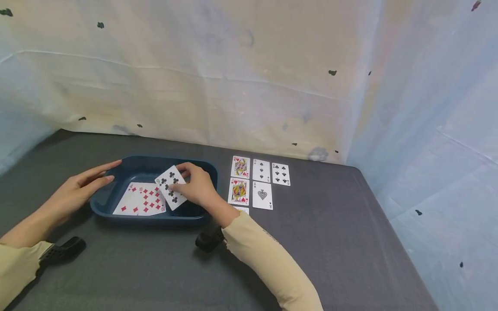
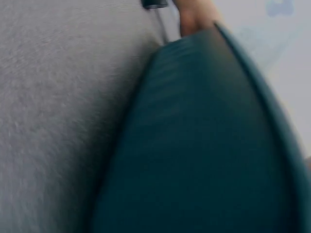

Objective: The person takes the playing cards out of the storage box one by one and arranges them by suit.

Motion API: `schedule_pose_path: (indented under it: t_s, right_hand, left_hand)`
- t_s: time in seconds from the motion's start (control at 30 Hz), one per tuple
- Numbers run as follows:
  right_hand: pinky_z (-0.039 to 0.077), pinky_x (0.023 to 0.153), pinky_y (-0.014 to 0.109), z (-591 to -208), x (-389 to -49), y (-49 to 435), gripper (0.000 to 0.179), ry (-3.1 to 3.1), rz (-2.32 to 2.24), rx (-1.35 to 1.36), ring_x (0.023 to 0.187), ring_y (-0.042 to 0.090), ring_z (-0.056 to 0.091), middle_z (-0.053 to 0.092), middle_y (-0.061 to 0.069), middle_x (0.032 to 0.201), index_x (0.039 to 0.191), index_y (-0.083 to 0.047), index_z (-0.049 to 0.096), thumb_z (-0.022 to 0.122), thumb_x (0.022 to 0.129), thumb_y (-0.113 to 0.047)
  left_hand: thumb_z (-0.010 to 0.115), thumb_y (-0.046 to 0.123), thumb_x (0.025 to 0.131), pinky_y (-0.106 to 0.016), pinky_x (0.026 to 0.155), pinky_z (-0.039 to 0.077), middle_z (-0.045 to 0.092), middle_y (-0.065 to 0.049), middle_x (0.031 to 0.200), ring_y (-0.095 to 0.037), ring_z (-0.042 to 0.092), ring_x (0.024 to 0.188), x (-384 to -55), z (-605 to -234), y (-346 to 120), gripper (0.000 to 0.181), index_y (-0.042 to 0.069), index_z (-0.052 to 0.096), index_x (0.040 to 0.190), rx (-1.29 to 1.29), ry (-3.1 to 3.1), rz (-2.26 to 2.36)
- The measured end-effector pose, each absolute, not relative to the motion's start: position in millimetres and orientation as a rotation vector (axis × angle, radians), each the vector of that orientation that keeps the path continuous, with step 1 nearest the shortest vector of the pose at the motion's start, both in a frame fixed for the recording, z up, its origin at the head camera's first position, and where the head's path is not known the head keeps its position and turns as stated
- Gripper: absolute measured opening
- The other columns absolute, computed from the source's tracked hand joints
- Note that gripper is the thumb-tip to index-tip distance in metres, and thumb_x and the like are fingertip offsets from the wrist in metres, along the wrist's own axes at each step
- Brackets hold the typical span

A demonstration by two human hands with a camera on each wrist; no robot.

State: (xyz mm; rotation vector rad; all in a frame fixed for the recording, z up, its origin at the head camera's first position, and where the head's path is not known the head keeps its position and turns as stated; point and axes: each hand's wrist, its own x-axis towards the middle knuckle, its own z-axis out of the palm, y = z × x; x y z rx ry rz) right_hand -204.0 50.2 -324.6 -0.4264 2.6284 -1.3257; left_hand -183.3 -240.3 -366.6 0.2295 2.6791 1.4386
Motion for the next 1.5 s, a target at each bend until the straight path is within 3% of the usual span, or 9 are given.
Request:
schedule_pose_path:
  t_s: [0.2, 0.3, 0.47, 0.6, 0.77, 0.87, 1.0, 1.23, 1.5]
  right_hand:
    - [0.054, 0.066, 0.025, -316, -209, 76, 0.052, 2.447, -1.784, -0.382, 0.076, 0.011, 0.066, 0.066, 0.016, 0.103, 0.131, -0.008, 0.054, 0.073, 0.083, -0.006]
    - [0.053, 0.064, 0.024, -314, -212, 92, 0.054, 2.395, -1.940, -0.326, 0.074, 0.007, 0.067, 0.066, 0.014, 0.102, 0.133, -0.009, 0.052, 0.072, 0.083, -0.004]
    - [0.042, 0.056, 0.021, -319, -213, 122, 0.056, 2.471, -2.015, -0.276, 0.059, 0.001, 0.052, 0.060, 0.005, 0.094, 0.136, -0.011, 0.048, 0.071, 0.085, -0.007]
    - [0.033, 0.053, 0.022, -327, -211, 147, 0.055, 2.590, -1.984, -0.201, 0.050, 0.005, 0.031, 0.052, 0.000, 0.086, 0.137, -0.012, 0.048, 0.071, 0.086, -0.010]
    - [0.033, 0.051, 0.022, -338, -208, 180, 0.057, 2.681, -1.936, -0.055, 0.049, 0.005, 0.033, 0.050, 0.002, 0.088, 0.138, -0.013, 0.046, 0.070, 0.087, -0.009]
    - [0.037, 0.053, 0.022, -344, -206, 197, 0.058, 2.740, -1.863, 0.026, 0.053, 0.003, 0.043, 0.054, 0.006, 0.092, 0.139, -0.010, 0.045, 0.070, 0.087, -0.009]
    - [0.042, 0.057, 0.022, -350, -203, 215, 0.060, 2.813, -1.731, 0.124, 0.061, 0.005, 0.049, 0.056, 0.009, 0.095, 0.140, -0.006, 0.043, 0.071, 0.087, -0.011]
    - [0.033, 0.052, 0.021, -358, -196, 241, 0.059, 2.848, -1.621, 0.199, 0.055, 0.000, 0.035, 0.050, 0.007, 0.092, 0.140, -0.003, 0.041, 0.069, 0.088, -0.011]
    - [0.039, 0.058, 0.024, -362, -189, 264, 0.063, 2.874, -1.431, 0.304, 0.064, 0.006, 0.049, 0.059, 0.011, 0.095, 0.143, -0.003, 0.035, 0.067, 0.089, -0.013]
  left_hand:
    - [0.045, 0.042, 0.101, -0.035, 0.081, 0.040, 0.027, -0.024, 0.153, -0.042, 0.032, 0.127, -184, -367, -244, 0.053, 0.036, 0.029, 0.150, 0.239, 2.711, 1.413]
    - [0.045, 0.042, 0.100, -0.030, 0.079, 0.039, 0.027, -0.023, 0.153, -0.041, 0.032, 0.128, -184, -367, -245, 0.053, 0.036, 0.029, 0.150, 0.243, 2.713, 1.409]
    - [0.045, 0.042, 0.101, -0.055, 0.089, 0.039, 0.023, -0.023, 0.155, -0.044, 0.028, 0.131, -184, -367, -245, 0.053, 0.036, 0.028, 0.151, 0.239, 2.694, 1.436]
    - [0.044, 0.041, 0.101, -0.060, 0.090, 0.036, 0.022, -0.023, 0.155, -0.044, 0.027, 0.132, -183, -367, -245, 0.053, 0.035, 0.027, 0.151, 0.244, 2.684, 1.445]
    - [0.044, 0.042, 0.101, -0.064, 0.091, 0.034, 0.022, -0.024, 0.155, -0.045, 0.026, 0.132, -183, -366, -246, 0.053, 0.035, 0.027, 0.151, 0.249, 2.676, 1.453]
    - [0.044, 0.042, 0.101, -0.065, 0.092, 0.033, 0.021, -0.024, 0.155, -0.045, 0.026, 0.132, -183, -366, -247, 0.054, 0.036, 0.027, 0.151, 0.241, 2.682, 1.451]
    - [0.044, 0.042, 0.101, -0.058, 0.089, 0.037, 0.022, -0.024, 0.155, -0.045, 0.027, 0.131, -183, -365, -247, 0.054, 0.035, 0.027, 0.151, 0.234, 2.701, 1.425]
    - [0.043, 0.042, 0.101, -0.061, 0.091, 0.034, 0.020, -0.023, 0.156, -0.044, 0.026, 0.131, -183, -366, -248, 0.053, 0.035, 0.026, 0.151, 0.236, 2.692, 1.437]
    - [0.043, 0.041, 0.102, -0.062, 0.092, 0.034, 0.020, -0.024, 0.156, -0.045, 0.025, 0.132, -184, -366, -247, 0.054, 0.034, 0.026, 0.152, 0.234, 2.682, 1.442]
